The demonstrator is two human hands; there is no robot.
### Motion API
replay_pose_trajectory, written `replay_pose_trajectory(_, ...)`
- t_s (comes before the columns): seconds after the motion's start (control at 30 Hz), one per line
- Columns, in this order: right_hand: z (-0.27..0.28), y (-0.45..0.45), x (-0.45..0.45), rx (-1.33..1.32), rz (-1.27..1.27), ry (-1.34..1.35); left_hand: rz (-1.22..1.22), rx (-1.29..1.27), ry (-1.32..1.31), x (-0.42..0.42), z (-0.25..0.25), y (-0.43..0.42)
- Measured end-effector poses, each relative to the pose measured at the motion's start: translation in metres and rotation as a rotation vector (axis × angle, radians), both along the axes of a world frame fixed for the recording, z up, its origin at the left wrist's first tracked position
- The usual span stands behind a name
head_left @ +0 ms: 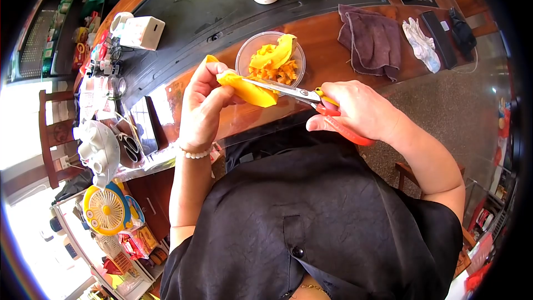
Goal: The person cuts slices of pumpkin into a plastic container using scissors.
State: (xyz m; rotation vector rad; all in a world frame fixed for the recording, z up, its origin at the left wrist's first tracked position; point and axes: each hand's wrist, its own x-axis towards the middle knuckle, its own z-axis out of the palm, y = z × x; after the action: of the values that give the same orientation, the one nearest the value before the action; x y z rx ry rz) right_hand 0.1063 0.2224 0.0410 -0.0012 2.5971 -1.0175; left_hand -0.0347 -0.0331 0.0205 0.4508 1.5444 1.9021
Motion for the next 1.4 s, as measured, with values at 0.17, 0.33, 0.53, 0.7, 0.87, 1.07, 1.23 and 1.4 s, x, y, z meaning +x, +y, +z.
replay_pose_trajectory(0.17,-0.001,-0.002,0.001,-0.078,-0.087,-0.055,0.002,0.000,-0.011,0.000,0.000,0.001)
replay_pose_trajectory(0.33,0.004,0.002,0.002,-0.117,-0.130,-0.174,0.090,0.031,-0.035,0.000,0.002,0.002)
replay_pose_trajectory(0.53,0.007,0.002,0.002,-0.090,-0.039,-0.206,0.111,0.033,-0.031,0.001,0.000,0.002)
replay_pose_trajectory(0.7,0.009,0.000,0.002,0.000,-0.019,-0.166,0.100,0.018,0.012,0.002,-0.001,0.001)
replay_pose_trajectory(0.87,0.002,0.000,0.002,0.052,-0.036,-0.103,0.111,-0.004,0.059,-0.002,-0.007,-0.006)
replay_pose_trajectory(1.07,-0.014,-0.005,0.008,-0.023,-0.075,-0.001,0.164,-0.004,-0.002,0.001,-0.005,-0.004)
replay_pose_trajectory(1.23,-0.014,-0.006,0.009,-0.021,-0.091,0.049,0.160,-0.010,-0.011,0.000,-0.005,-0.005)
replay_pose_trajectory(1.4,-0.013,-0.004,0.008,0.009,-0.088,0.013,0.186,-0.020,-0.019,0.001,-0.005,-0.004)
